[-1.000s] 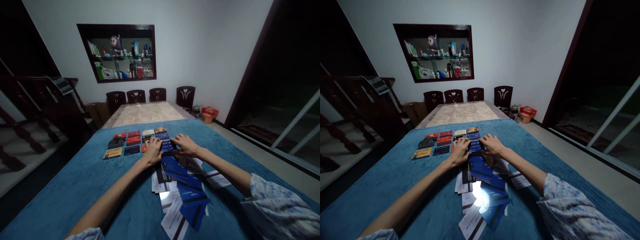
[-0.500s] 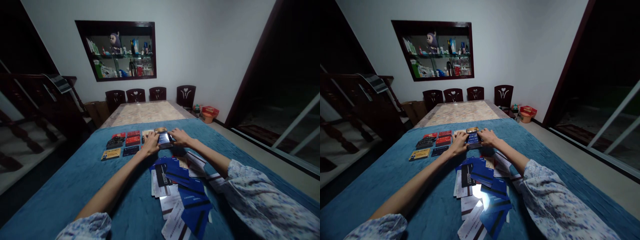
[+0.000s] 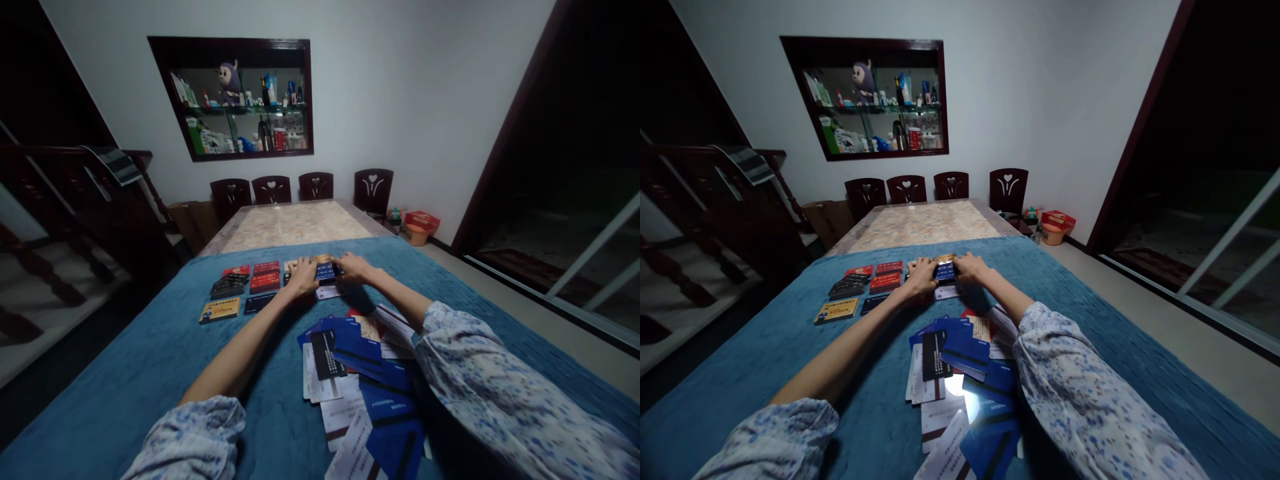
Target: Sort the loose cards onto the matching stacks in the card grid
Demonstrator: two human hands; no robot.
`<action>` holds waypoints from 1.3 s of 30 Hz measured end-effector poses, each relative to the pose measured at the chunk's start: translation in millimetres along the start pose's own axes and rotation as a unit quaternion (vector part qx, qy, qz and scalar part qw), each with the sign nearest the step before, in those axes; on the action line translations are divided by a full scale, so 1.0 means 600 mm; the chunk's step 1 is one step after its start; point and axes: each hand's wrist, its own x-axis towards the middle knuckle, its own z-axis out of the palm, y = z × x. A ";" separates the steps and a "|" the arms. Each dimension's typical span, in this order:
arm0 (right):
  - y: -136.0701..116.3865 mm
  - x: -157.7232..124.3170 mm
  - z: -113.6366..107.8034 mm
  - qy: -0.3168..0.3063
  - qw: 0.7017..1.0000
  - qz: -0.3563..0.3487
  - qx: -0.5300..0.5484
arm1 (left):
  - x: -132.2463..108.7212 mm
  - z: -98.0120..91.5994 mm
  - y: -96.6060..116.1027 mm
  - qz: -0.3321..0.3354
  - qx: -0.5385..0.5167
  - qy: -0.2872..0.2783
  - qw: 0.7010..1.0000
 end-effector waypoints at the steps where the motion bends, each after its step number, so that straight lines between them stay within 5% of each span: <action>1: 0.001 0.004 0.002 -0.001 1.000 0.000 0.001 | 0.004 0.001 0.000 -0.003 0.003 -0.005 1.000; 39: 0.029 0.039 0.051 0.022 0.998 0.014 0.056 | 0.045 0.031 -0.008 -0.058 -0.025 -0.051 0.997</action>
